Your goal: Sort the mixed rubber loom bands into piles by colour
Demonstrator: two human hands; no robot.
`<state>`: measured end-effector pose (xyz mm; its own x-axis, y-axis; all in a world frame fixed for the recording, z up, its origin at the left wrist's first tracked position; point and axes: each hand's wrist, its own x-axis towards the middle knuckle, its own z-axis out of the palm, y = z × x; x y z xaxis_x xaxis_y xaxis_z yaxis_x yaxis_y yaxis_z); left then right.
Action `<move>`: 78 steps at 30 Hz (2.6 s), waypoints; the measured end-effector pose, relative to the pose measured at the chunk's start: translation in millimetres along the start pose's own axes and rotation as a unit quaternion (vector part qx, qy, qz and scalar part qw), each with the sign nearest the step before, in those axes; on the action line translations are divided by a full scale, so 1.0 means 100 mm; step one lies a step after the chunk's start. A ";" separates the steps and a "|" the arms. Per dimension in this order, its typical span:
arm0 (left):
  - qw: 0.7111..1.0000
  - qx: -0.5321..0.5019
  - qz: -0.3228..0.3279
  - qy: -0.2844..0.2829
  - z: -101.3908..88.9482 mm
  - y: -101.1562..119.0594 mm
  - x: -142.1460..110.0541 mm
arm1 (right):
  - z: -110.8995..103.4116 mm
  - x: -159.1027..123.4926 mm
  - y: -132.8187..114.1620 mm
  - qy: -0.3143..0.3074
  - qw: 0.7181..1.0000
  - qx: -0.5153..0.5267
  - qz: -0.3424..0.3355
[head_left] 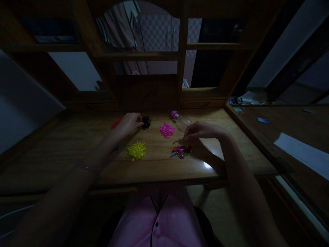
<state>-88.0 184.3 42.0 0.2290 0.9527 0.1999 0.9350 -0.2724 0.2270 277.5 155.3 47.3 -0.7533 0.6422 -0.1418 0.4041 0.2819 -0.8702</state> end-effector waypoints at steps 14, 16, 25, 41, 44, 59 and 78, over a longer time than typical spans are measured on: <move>0.976 -0.047 0.211 -0.006 0.09 1.41 -0.76 | 0.07 -0.01 0.05 -0.138 0.981 -0.135 -0.011; 0.972 -0.091 0.214 -0.031 0.12 1.48 -0.83 | 0.07 -0.01 0.04 -0.136 0.981 -0.136 -0.017; 0.936 -0.329 0.108 -0.066 0.21 1.57 -0.86 | 0.07 -0.06 -0.14 -0.119 0.993 -0.021 -0.016; 0.752 -0.638 -0.085 -0.145 0.37 1.36 -0.72 | 0.28 0.15 -0.14 0.087 0.990 0.106 -0.027; 0.715 -0.674 -0.109 -0.148 0.38 1.30 -0.69 | 0.30 0.15 -0.15 0.114 0.988 0.103 -0.025; 0.908 -0.407 0.011 -0.100 0.37 1.17 -0.80 | 0.27 0.13 -0.19 0.094 0.993 0.058 -0.032; 0.955 -0.201 0.188 -0.111 0.20 1.39 -0.91 | 0.28 0.13 -0.22 0.131 0.988 0.079 -0.015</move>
<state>26.5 62.9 36.4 0.6208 0.7709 0.1427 0.6066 -0.5877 0.5354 243.7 137.3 51.2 -0.5954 0.8034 -0.0054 0.2820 0.2027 -0.9378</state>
